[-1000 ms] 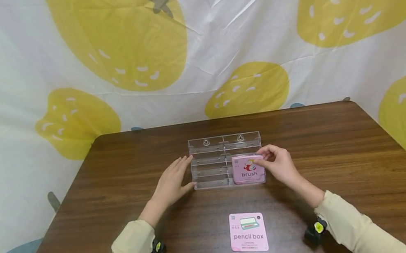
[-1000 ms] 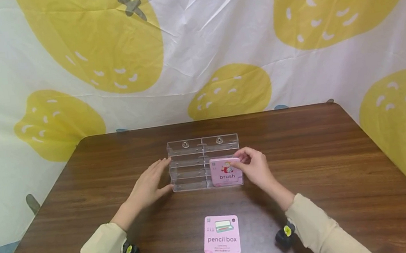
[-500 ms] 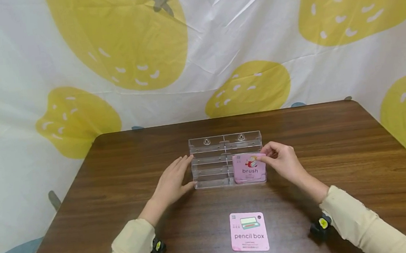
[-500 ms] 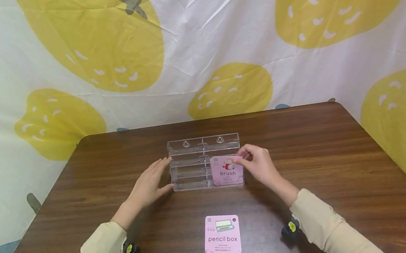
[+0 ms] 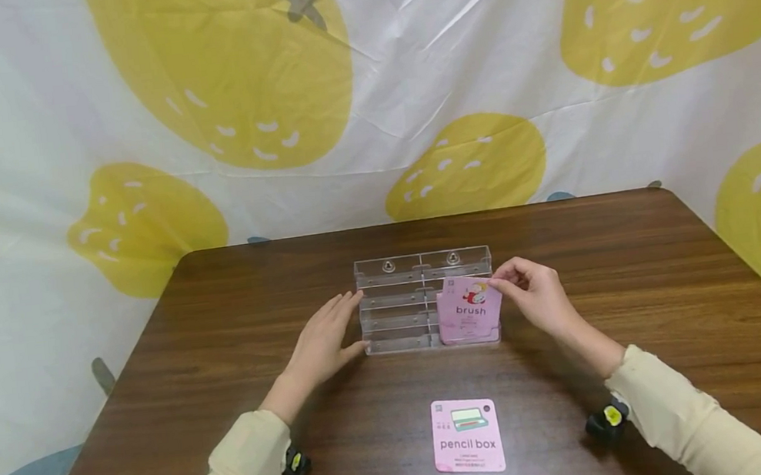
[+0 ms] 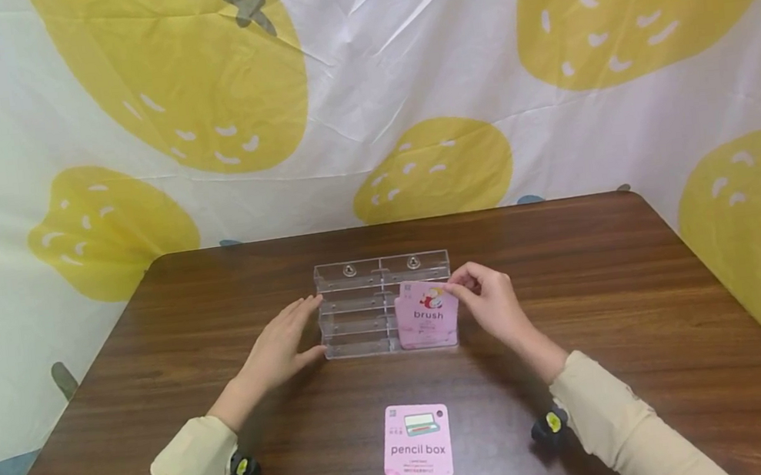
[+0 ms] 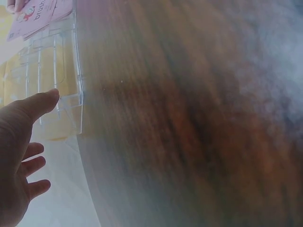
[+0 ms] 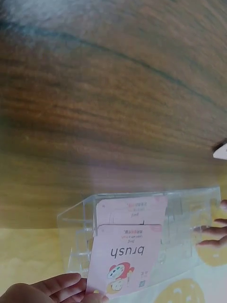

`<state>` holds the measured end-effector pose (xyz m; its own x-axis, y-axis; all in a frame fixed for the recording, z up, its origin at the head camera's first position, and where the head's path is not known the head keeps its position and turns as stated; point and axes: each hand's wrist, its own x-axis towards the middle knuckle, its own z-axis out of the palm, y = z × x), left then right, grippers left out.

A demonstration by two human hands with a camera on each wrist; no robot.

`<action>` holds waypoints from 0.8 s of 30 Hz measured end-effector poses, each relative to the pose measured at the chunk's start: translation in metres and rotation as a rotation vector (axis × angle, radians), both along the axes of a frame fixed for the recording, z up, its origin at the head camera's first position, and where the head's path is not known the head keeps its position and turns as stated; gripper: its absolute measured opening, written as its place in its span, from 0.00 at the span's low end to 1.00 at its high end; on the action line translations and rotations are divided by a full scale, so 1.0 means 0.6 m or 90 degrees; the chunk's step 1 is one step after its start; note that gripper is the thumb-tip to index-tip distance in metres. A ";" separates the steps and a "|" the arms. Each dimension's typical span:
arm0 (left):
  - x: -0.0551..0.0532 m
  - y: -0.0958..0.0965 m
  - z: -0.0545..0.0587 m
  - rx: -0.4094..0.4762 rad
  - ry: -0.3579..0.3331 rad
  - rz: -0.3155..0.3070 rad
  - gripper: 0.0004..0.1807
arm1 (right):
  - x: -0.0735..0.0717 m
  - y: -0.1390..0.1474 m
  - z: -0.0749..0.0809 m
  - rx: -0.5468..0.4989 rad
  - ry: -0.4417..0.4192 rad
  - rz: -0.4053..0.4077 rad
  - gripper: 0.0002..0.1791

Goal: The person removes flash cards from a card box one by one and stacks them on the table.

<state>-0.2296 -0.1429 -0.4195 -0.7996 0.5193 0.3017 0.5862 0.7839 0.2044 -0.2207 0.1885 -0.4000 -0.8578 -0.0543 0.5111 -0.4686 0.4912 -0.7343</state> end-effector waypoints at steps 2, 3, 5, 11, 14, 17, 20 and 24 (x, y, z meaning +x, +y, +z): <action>0.001 0.000 0.001 -0.001 -0.002 0.000 0.42 | -0.004 0.004 -0.004 -0.006 -0.009 0.000 0.03; 0.001 0.000 0.001 -0.002 -0.003 0.000 0.42 | -0.006 0.005 -0.004 -0.008 -0.009 0.002 0.03; 0.001 0.000 0.001 -0.001 -0.001 -0.001 0.41 | -0.007 0.006 -0.004 -0.012 -0.008 0.003 0.03; -0.001 -0.001 -0.003 -0.004 0.008 -0.003 0.41 | -0.007 0.002 0.003 -0.020 -0.008 -0.001 0.03; -0.002 -0.002 -0.005 -0.004 0.013 -0.004 0.42 | -0.004 0.000 0.009 -0.022 -0.018 -0.001 0.04; -0.003 -0.002 -0.006 0.001 0.017 -0.006 0.42 | 0.001 -0.002 0.014 -0.030 -0.023 0.002 0.04; -0.004 -0.002 -0.007 0.000 0.020 -0.006 0.42 | 0.015 -0.010 0.029 -0.046 -0.025 0.015 0.04; -0.004 -0.003 -0.007 -0.003 0.022 -0.005 0.42 | 0.042 -0.027 0.057 -0.058 -0.025 0.033 0.03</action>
<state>-0.2320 -0.1445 -0.4238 -0.7841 0.5276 0.3269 0.5997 0.7798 0.1797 -0.1955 0.1725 -0.3659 -0.8745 -0.0538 0.4821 -0.4617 0.3969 -0.7933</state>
